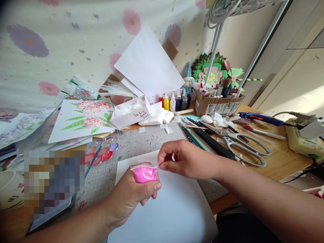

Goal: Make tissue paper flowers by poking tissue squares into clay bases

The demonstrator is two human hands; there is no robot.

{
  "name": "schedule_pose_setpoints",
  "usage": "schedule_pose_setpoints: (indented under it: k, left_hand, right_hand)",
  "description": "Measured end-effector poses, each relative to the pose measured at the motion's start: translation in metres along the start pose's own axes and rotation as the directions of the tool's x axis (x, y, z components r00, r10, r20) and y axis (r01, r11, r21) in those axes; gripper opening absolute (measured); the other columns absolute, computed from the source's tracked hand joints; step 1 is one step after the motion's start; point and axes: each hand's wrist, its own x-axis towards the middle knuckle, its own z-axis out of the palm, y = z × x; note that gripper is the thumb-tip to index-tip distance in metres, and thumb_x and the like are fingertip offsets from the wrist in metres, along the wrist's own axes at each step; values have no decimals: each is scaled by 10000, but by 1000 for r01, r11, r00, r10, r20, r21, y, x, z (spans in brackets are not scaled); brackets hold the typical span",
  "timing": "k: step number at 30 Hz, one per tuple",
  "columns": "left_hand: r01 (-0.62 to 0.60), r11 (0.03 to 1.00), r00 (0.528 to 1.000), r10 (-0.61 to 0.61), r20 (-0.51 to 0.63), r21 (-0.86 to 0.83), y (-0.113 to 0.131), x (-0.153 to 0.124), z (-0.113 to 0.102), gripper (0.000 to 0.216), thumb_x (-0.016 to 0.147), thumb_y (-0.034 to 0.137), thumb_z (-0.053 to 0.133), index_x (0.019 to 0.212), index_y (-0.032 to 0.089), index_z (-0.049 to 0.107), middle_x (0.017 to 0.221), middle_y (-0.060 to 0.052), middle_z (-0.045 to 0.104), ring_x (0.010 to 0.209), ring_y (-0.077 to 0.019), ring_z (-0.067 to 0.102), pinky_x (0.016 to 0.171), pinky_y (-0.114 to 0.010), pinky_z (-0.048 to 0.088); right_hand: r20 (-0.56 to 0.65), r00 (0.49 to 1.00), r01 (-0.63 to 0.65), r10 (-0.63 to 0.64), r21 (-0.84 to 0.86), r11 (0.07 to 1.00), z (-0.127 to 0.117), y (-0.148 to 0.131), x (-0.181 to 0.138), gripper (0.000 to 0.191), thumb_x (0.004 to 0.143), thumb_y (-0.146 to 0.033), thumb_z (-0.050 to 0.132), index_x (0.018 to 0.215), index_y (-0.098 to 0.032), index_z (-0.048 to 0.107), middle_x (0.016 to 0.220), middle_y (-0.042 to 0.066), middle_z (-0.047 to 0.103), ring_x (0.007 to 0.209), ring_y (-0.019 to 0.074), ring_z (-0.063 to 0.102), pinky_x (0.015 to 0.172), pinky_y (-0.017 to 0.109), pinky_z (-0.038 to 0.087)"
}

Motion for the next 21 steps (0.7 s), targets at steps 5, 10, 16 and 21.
schedule_pose_setpoints:
  k: [5, 10, 16, 21]
  left_hand:
    - [10, 1000, 1000, -10, 5, 3, 0, 2, 2, 207, 669, 278, 671, 695, 144, 515, 551, 29, 521, 478, -65, 419, 408, -170, 311]
    - [-46, 998, 999, 47, -18, 50, 0, 3, 5, 118, 615, 106, 599, 652, 152, 497, 553, 54, 477, 501, -59, 400, 419, -166, 301]
    - [-12, 1000, 1000, 12, 18, -7, -1, 1, 4, 144, 637, 171, 650, 678, 148, 514, 564, 46, 506, 489, -64, 426, 415, -169, 345]
    - [12, 1000, 1000, -12, 9, -26, 2, 0, 2, 157, 677, 242, 671, 689, 139, 553, 565, 24, 558, 439, -50, 420, 401, -166, 342]
  right_hand:
    - [4, 996, 84, -84, -65, 994, 12, -3, -2, 51, 765, -108, 555, 767, -131, 600, 721, 31, 619, 636, 114, 537, 594, 217, 427]
    - [6, 992, 127, -127, -154, 980, 31, -10, 4, 110, 723, -31, 556, 740, -130, 598, 697, 7, 586, 613, 95, 504, 559, 190, 394]
    - [39, 991, 130, -128, -58, 990, 27, -10, 8, 108, 714, -26, 557, 691, -124, 598, 689, 7, 575, 619, 93, 523, 556, 188, 394]
    - [-136, 986, -70, 98, 194, 978, -3, 9, -1, 140, 778, -236, 583, 672, -156, 537, 601, -23, 497, 542, 95, 459, 513, 219, 373]
